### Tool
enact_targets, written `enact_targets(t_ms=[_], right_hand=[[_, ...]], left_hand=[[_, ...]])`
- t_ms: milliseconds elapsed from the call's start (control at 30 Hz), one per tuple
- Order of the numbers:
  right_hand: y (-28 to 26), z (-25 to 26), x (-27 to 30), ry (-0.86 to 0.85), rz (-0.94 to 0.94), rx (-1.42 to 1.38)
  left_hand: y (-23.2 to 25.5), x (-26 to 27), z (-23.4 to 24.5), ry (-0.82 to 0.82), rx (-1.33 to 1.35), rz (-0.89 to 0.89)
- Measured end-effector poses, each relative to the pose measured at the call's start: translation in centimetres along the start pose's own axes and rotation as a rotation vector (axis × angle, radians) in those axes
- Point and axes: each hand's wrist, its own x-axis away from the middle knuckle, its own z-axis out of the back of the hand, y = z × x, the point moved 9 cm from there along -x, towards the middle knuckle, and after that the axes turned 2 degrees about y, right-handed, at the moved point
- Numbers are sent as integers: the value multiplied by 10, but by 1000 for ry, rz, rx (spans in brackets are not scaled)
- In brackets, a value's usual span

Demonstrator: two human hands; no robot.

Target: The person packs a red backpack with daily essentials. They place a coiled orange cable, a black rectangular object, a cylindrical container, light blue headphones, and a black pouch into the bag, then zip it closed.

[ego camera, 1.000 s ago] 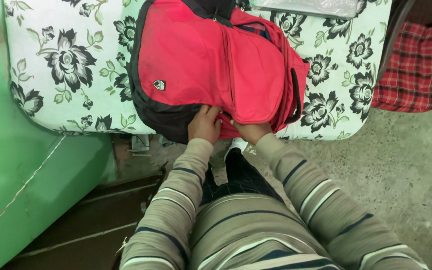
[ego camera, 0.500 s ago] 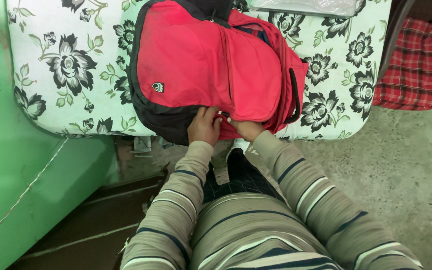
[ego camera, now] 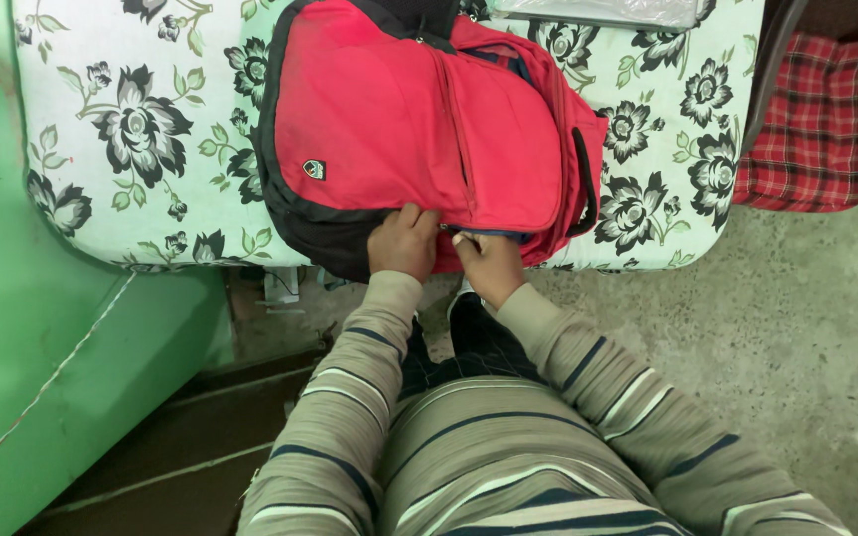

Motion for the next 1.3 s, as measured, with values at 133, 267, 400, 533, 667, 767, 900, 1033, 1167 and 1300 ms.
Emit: enact_targets(t_ms=[133,267,400,533,667,767,900,1033,1167,1300], right_hand=[[-13,6,1,-17,-45,220],[-30,15,5,22,6,320],[-37,26,18,18,61,369],[-38,47,34,66,90,370],[-29,62,41,73,63,344],[-20,72,35,81,90,310],[5,91,24,63,20,363],[27,120,17,97,-26,363],[36,133,13,111,-5,364],[35,143,7,121,44,301]], left_hand=[[-1,0,2,7,-11,-6],[-7,3,0,-6,-33,-15],[-16,7,-4,-27,-65,-22],[-23,10,-7,-28,-93,2],[-24,12,-11,-45,-90,-5],[-22,11,-11,-52,-88,-10],[-23,10,-9,-49,-95,-11],[-26,12,-13,-84,-112,6],[-22,8,-16,-118,-168,10],[2,1,-10,-167,-162,-11]])
